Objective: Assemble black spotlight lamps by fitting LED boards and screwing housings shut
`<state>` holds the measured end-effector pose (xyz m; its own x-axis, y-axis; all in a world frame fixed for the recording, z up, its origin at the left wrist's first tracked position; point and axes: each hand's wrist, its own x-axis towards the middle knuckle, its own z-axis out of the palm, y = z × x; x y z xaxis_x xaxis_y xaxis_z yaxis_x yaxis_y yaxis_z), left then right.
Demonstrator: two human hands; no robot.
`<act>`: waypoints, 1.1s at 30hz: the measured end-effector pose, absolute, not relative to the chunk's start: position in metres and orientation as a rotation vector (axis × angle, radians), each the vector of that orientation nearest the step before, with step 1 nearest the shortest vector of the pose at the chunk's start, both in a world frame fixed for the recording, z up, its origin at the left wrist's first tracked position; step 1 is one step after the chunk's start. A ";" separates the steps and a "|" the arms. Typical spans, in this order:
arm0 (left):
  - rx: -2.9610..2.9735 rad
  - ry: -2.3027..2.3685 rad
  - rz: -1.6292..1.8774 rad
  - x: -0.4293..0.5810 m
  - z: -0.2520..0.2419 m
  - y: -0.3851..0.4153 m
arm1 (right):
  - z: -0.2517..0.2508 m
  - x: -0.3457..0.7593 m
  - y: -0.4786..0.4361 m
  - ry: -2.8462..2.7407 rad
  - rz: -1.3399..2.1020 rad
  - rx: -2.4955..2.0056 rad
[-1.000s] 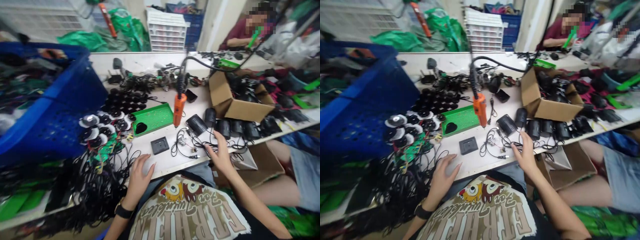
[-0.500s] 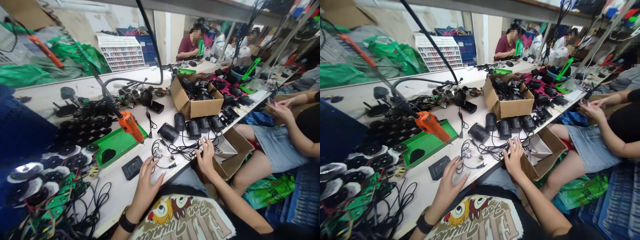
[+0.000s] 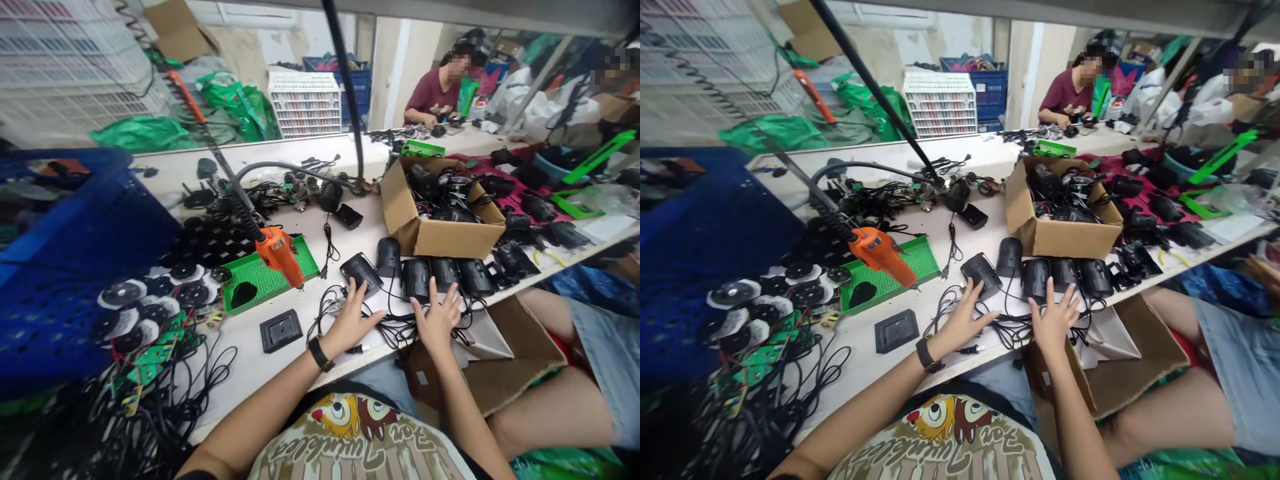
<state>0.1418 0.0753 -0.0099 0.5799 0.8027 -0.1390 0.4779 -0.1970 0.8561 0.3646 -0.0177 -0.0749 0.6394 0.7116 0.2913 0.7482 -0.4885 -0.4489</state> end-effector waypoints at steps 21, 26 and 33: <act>1.779 0.788 0.478 0.183 -0.018 0.059 | -0.059 0.391 -0.014 -1.156 -0.214 -2.136; 1.789 0.789 0.554 0.176 -0.014 0.050 | -0.006 0.375 0.053 -1.647 -0.115 -1.787; 1.848 0.717 0.578 0.158 0.002 0.047 | 0.010 0.374 0.167 -2.123 0.096 -1.867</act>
<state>0.1578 0.0465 0.0019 0.7066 0.7047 0.0639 0.2114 -0.2963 0.9314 0.3744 0.1670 0.0098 -0.1012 0.9770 0.1876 0.9562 0.1476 -0.2528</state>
